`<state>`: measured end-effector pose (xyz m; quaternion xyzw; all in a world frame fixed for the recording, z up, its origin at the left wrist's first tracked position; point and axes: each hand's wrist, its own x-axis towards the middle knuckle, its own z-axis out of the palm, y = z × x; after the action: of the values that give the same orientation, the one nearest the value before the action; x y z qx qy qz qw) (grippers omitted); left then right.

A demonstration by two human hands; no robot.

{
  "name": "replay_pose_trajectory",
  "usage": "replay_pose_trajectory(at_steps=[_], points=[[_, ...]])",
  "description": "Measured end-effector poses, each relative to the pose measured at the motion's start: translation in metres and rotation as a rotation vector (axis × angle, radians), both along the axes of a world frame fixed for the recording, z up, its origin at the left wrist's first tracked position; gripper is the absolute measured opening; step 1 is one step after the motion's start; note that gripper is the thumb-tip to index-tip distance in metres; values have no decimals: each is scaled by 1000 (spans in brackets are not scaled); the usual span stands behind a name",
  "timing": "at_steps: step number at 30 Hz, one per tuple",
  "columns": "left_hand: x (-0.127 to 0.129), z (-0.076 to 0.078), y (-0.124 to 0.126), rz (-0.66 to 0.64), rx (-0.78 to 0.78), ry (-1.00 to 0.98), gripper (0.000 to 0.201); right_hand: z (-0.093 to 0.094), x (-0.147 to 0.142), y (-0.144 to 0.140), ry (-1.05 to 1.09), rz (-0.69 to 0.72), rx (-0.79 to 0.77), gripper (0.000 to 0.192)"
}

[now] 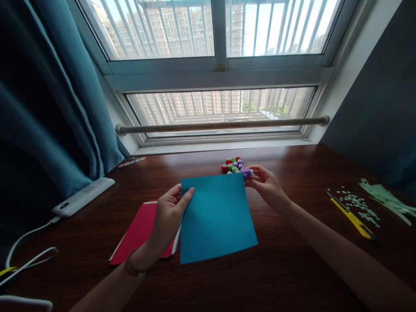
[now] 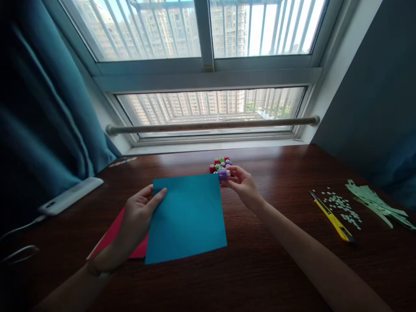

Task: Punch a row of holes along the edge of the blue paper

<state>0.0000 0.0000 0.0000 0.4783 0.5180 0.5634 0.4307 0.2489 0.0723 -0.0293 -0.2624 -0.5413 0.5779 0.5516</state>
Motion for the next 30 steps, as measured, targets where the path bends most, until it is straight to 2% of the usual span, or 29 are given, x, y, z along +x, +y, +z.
replay_pose_trajectory(at_steps=[5, 20, 30], points=[[2, 2, -1, 58, 1, 3, 32, 1, 0, 0, -4, -11, 15, 33], [-3, -5, 4, 42, 33, -29, 29, 4, 4, -1, -99, -24, 159, 32], [-2, -5, 5, 63, 34, 2, 32, 6, 2, -6, -112, -52, 133, 31]])
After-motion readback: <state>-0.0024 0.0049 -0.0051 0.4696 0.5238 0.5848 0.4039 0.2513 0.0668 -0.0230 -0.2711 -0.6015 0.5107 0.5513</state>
